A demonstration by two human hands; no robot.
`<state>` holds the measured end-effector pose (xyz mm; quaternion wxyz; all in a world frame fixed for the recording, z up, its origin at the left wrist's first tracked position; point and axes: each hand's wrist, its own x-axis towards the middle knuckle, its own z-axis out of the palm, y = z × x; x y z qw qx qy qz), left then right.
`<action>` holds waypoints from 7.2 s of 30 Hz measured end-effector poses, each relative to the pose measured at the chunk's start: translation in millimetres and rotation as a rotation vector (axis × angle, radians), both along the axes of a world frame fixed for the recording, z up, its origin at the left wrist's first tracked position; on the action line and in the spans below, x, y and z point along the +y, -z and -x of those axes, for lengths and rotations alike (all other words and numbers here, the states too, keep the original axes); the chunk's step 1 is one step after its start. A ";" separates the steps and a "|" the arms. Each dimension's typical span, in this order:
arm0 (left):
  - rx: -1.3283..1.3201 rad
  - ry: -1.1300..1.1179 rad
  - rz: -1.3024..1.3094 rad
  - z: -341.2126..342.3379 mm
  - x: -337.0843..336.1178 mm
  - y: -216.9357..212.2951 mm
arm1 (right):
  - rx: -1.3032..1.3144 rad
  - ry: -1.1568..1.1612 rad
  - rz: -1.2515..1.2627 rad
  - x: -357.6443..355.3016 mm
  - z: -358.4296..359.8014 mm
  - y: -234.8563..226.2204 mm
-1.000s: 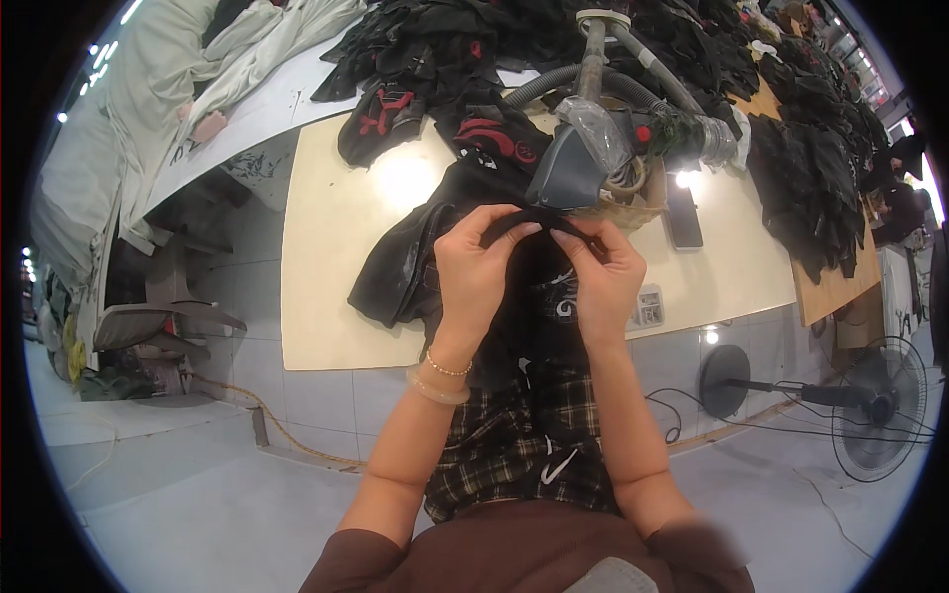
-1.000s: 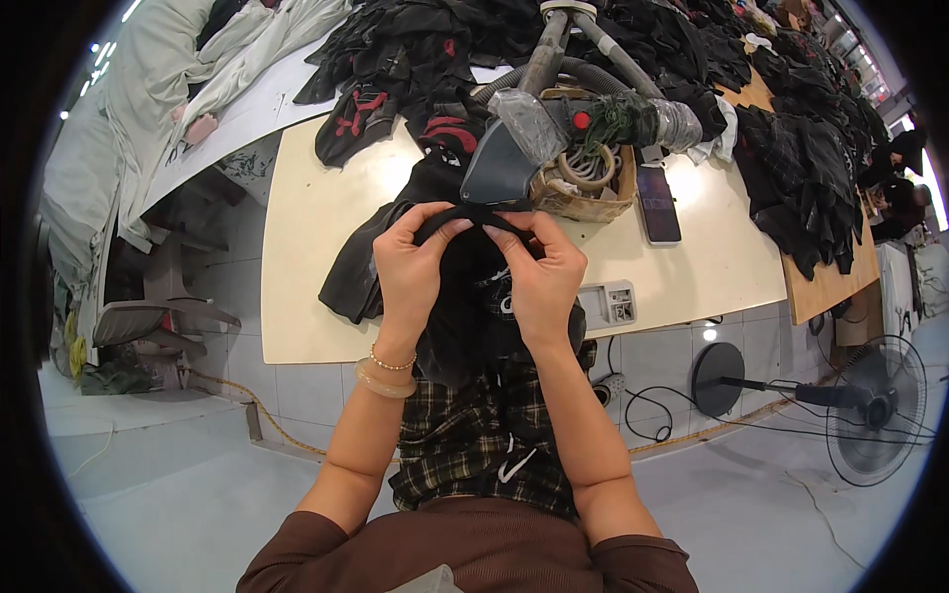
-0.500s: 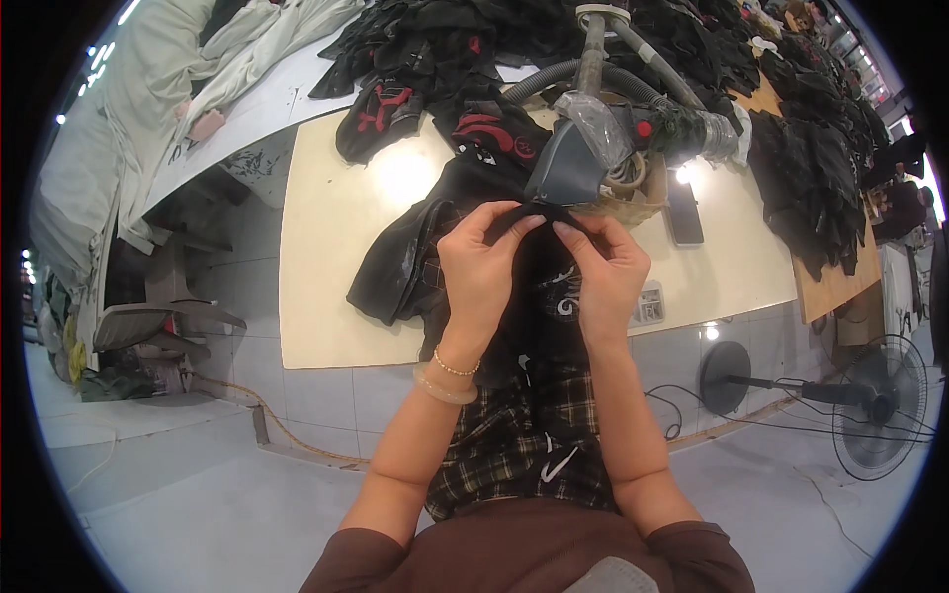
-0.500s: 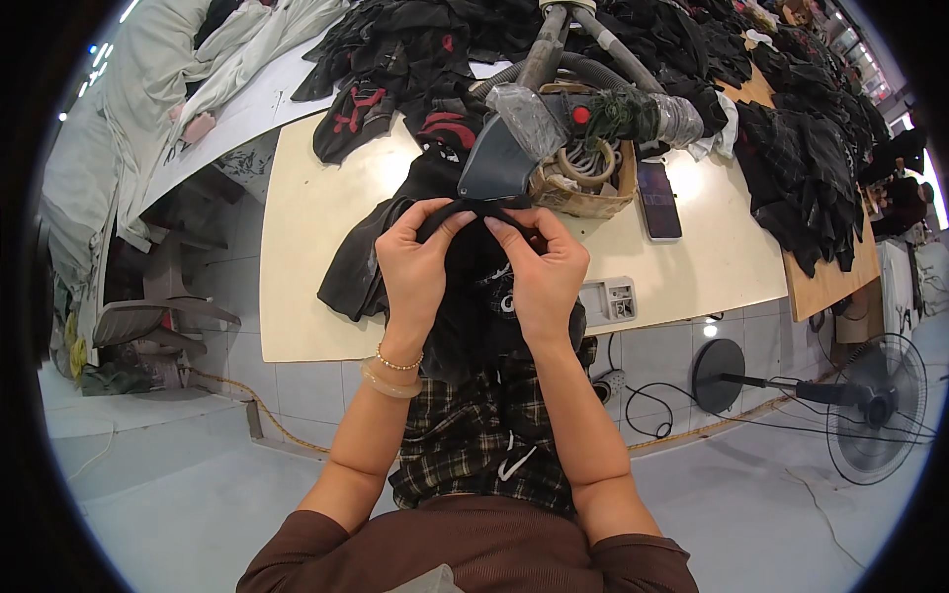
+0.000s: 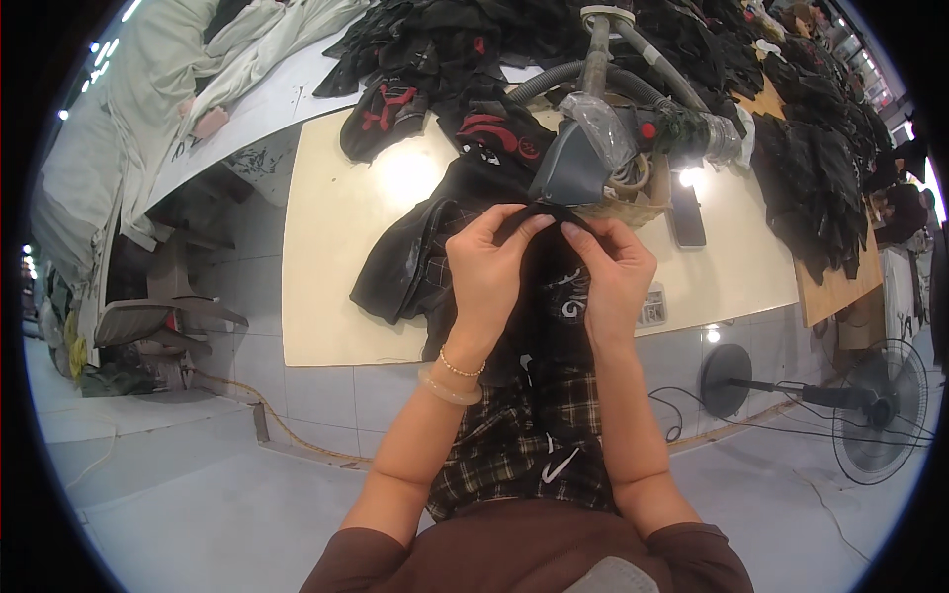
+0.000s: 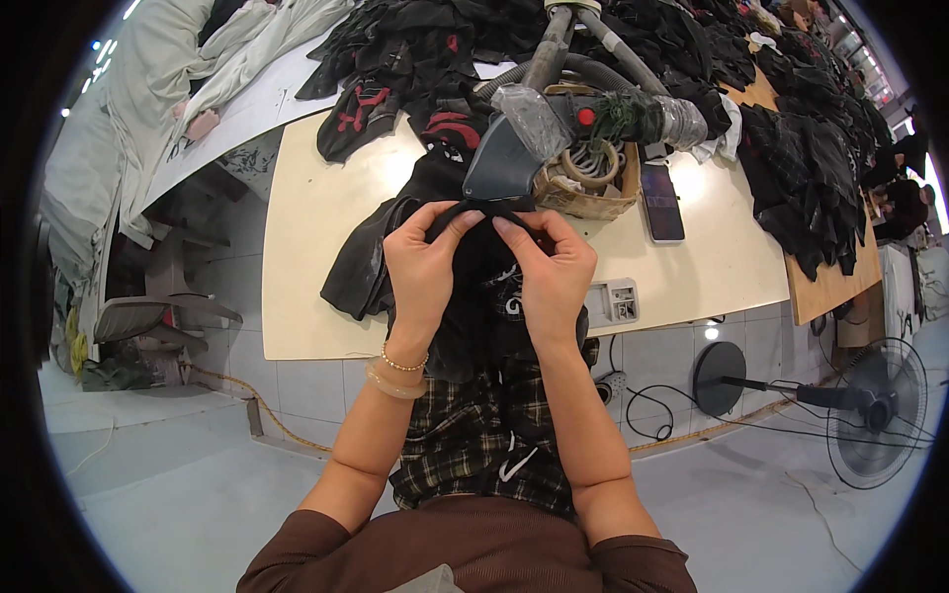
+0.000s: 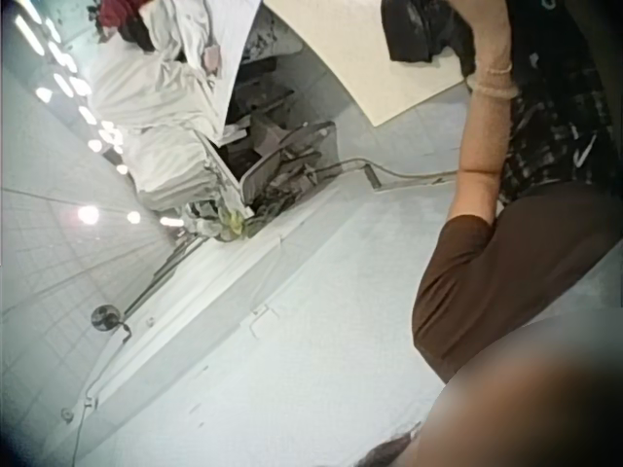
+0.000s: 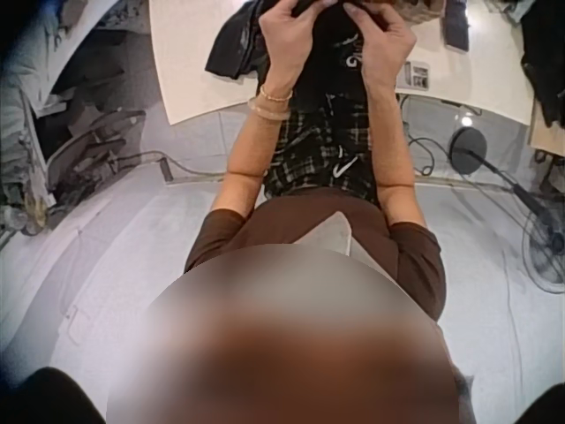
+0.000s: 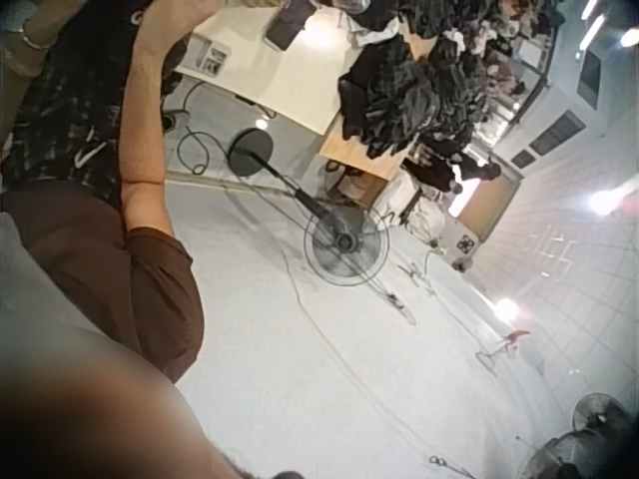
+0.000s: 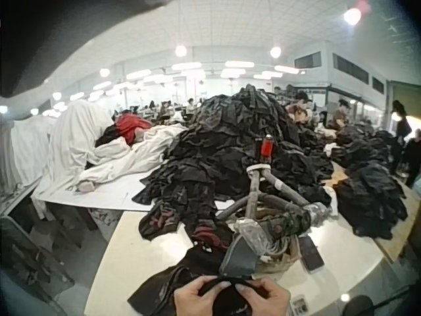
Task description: Inspecting a black textile garment and trimming loose threads with thread snippers.
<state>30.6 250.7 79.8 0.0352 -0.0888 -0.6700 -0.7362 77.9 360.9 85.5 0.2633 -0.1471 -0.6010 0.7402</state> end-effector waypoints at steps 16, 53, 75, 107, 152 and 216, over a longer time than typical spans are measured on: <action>-0.502 0.377 -0.440 2.1 -24.9 8.0 | -0.220 -0.360 0.362 18.9 -3.5 2.9; -0.106 0.435 0.128 -15.8 -36.9 -6.3 | -0.120 -0.311 -0.240 9.3 -19.4 -7.8; -0.107 0.398 0.219 -12.7 -33.8 -10.3 | -0.309 -0.376 -0.210 19.6 -22.8 -12.1; -0.523 0.410 -0.588 9.4 -21.1 2.1 | -0.199 -0.277 0.777 5.5 0.3 -10.5; 0.082 0.473 0.079 -24.8 -53.0 -17.4 | -0.088 -0.501 -0.338 30.5 -39.4 -22.9; 1.057 0.142 0.538 1.8 -44.8 -5.0 | 0.022 -0.347 -0.709 4.5 -17.0 -36.7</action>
